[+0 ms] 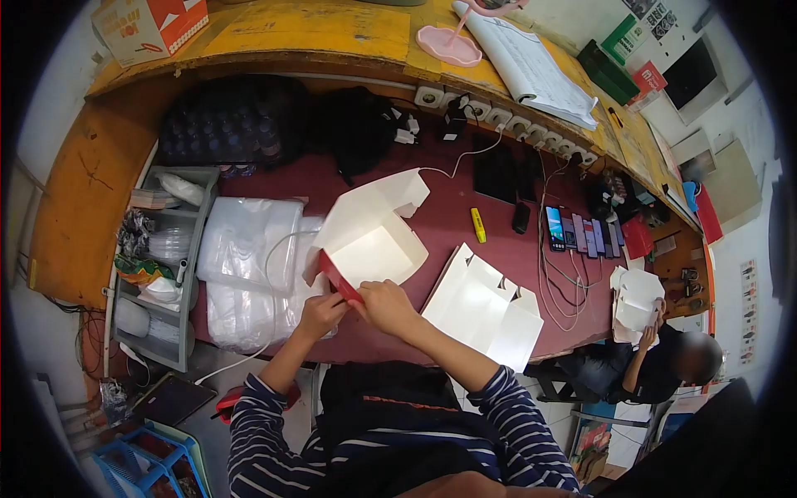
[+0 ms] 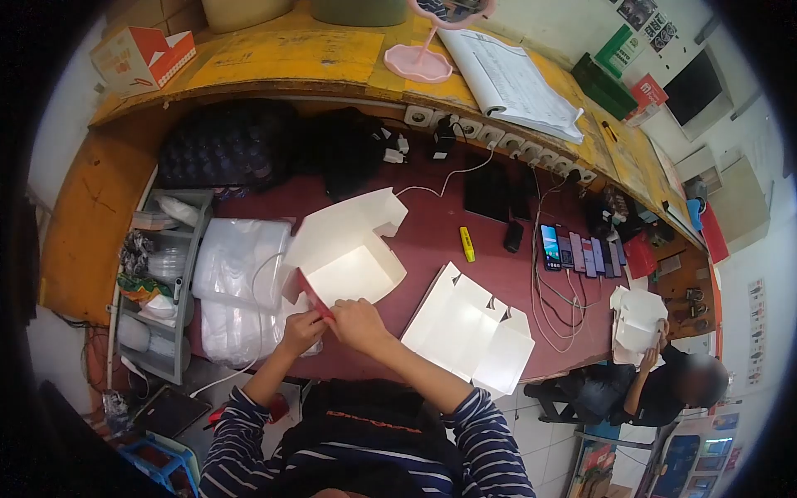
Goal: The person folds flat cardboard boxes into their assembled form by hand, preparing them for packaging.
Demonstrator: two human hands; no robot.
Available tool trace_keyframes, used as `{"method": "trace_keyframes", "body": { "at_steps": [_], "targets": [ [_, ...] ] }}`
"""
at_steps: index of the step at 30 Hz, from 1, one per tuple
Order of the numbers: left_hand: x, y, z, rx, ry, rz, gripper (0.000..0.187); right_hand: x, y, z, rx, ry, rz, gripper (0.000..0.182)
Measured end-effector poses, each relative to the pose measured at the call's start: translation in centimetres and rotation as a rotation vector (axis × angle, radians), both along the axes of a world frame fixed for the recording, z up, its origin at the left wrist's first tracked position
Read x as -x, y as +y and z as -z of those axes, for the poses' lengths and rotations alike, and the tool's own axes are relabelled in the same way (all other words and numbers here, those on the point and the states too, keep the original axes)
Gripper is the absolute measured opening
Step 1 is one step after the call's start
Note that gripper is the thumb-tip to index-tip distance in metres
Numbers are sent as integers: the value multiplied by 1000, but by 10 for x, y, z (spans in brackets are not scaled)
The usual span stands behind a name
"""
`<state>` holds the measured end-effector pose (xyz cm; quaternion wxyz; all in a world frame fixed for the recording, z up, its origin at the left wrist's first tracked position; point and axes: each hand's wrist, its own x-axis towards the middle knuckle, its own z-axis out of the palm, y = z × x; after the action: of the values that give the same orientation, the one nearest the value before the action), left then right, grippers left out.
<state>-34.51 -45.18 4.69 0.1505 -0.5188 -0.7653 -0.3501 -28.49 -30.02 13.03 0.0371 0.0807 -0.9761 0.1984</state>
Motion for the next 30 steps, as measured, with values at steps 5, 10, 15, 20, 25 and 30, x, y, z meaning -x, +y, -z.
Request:
{"method": "trace_keyframes", "body": {
  "at_steps": [5,10,15,20,25,30],
  "targets": [
    [-3,4,3,-78,-36,1,13,1,2,9,-107,-25,57,21],
    [0,11,3,-78,-77,38,14,1,6,33,-250,8,46,20],
    [-10,15,-1,59,-84,42,15,22,7,12,-107,-298,90,20],
    [3,16,-5,185,38,-185,19,33,-2,27,-150,-160,170,17],
    [8,23,15,174,124,-338,29,42,-14,29,-180,-141,271,15],
    [-2,22,24,163,-115,-428,27,49,7,52,-127,-445,87,21]
  ]
}}
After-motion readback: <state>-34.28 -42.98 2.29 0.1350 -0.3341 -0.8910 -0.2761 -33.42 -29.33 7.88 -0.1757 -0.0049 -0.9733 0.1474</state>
